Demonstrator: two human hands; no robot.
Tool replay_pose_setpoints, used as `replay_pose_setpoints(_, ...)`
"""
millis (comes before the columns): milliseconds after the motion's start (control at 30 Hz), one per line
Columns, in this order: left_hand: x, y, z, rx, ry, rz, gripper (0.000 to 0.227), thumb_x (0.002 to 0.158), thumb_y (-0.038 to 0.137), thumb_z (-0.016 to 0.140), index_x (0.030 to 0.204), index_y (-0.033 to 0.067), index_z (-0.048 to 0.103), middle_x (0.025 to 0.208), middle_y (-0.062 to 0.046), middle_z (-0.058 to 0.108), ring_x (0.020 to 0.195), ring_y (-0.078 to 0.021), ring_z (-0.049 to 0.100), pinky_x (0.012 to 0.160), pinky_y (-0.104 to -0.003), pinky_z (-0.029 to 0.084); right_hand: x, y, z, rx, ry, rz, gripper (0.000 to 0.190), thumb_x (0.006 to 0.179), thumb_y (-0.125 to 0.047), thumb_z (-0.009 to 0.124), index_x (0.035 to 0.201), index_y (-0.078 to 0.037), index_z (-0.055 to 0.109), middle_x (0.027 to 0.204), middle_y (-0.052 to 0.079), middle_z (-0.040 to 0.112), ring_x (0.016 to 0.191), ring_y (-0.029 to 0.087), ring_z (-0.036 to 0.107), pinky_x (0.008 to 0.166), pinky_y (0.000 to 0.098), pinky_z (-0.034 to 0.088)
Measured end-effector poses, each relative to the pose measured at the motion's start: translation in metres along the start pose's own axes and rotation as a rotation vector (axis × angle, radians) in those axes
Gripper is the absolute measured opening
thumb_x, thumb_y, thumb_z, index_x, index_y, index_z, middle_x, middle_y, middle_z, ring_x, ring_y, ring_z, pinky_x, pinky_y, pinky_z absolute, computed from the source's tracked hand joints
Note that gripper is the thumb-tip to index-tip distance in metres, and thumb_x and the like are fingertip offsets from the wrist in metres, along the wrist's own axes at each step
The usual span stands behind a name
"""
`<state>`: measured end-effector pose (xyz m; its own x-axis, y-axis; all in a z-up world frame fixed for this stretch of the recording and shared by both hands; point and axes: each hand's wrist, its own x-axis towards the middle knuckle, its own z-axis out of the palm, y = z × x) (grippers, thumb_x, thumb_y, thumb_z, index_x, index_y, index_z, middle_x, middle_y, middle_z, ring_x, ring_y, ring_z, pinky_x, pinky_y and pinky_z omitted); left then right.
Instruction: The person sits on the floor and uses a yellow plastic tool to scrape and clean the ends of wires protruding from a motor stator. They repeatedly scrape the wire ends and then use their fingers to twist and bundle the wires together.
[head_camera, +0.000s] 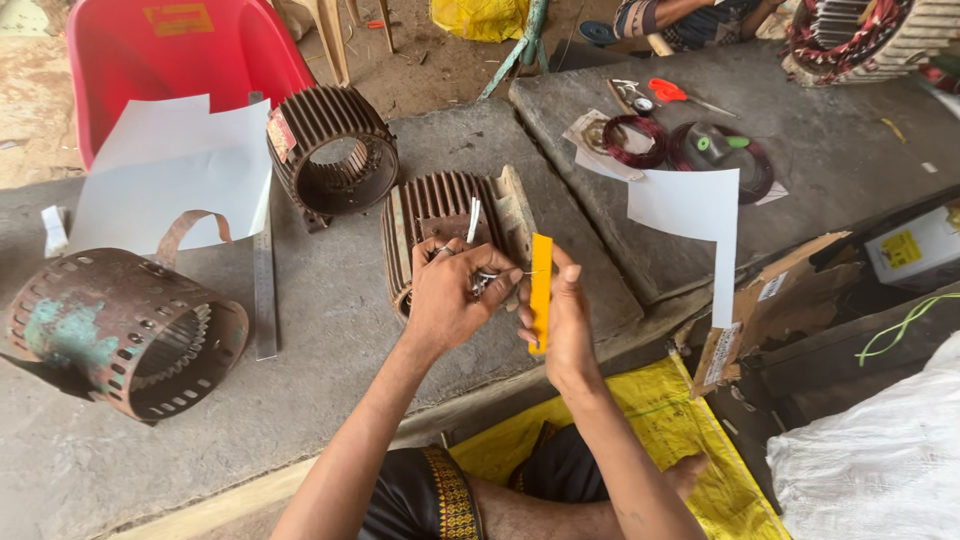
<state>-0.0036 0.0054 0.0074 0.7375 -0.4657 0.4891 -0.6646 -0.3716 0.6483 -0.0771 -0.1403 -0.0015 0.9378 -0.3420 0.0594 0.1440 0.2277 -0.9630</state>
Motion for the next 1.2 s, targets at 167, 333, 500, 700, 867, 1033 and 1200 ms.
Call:
replay_pose_setpoints(167,0.001,-0.004,0.005,0.088,-0.027,-0.011,0.021,0.09,0.041,0.073,0.087,0.0206,0.075,0.064,0.001,0.066,0.081,-0.0153,0.06,0.098,-0.042,0.029,0.01,0.019,0.007,-0.289,0.086,-0.088,0.053,0.102,-0.051,0.041,0.126,-0.011,0.065,0.076,-0.002,0.063,0.05,0.004,0.053,0.038,0.0182,0.043)
replay_pose_setpoints(333,0.003,-0.005,0.005,0.071,0.001,0.037,0.023,0.088,0.042,0.076,0.089,0.0186,0.075,0.061,-0.001,0.064,0.083,-0.0158,0.06,0.098,-0.045,0.027,0.02,0.012,-0.005,-0.152,-0.017,-0.024,0.038,0.107,-0.037,0.049,0.104,-0.003,0.066,0.07,0.0,0.061,0.045,0.005,0.047,0.035,0.0189,0.037)
replay_pose_setpoints(500,0.0,0.002,0.002,0.038,0.008,-0.015,0.02,0.087,0.039,0.078,0.091,0.0198,0.077,0.061,-0.002,0.063,0.082,-0.0162,0.061,0.097,-0.043,0.028,0.011,-0.014,-0.008,-0.02,-0.035,0.087,0.03,0.102,-0.034,0.057,0.102,-0.006,0.067,0.061,-0.002,0.054,0.04,0.004,0.042,0.031,0.0176,0.032)
replay_pose_setpoints(700,0.0,-0.005,0.006,0.025,0.041,0.038,0.015,0.092,0.032,0.074,0.089,0.0171,0.073,0.064,0.003,0.071,0.081,-0.0171,0.062,0.102,-0.043,0.028,-0.035,-0.103,-0.094,0.394,0.133,-0.28,0.012,0.103,-0.02,0.063,0.096,-0.011,0.06,0.072,-0.006,0.052,0.053,0.002,0.047,0.041,0.017,0.038)
replay_pose_setpoints(867,-0.001,0.005,-0.001,0.019,0.038,0.038,0.013,0.089,0.03,0.075,0.089,0.0174,0.074,0.066,0.002,0.071,0.085,-0.0181,0.061,0.096,-0.042,0.028,-0.03,-0.071,-0.086,0.338,0.035,-0.177,0.043,0.116,-0.049,0.061,0.095,-0.013,0.054,0.075,-0.007,0.046,0.061,0.004,0.044,0.052,0.0203,0.036)
replay_pose_setpoints(1033,0.0,0.006,-0.001,0.066,0.012,0.055,0.009,0.085,0.029,0.074,0.089,0.022,0.076,0.073,0.003,0.07,0.089,-0.018,0.063,0.1,-0.045,0.031,-0.005,0.021,-0.02,0.006,0.078,0.005,0.051,0.093,-0.051,0.058,0.131,-0.018,0.055,0.082,-0.006,0.057,0.058,0.003,0.048,0.048,0.0197,0.04)
replay_pose_setpoints(1200,0.007,0.01,-0.018,0.296,-0.05,0.267,0.019,0.083,0.027,0.072,0.099,0.0175,0.075,0.105,-0.001,0.07,0.111,-0.0257,0.057,0.099,-0.046,0.037,0.013,0.035,-0.002,0.007,0.063,-0.136,0.028,0.106,-0.032,0.056,0.114,-0.006,0.061,0.075,-0.002,0.055,0.055,0.004,0.043,0.046,0.0206,0.034)
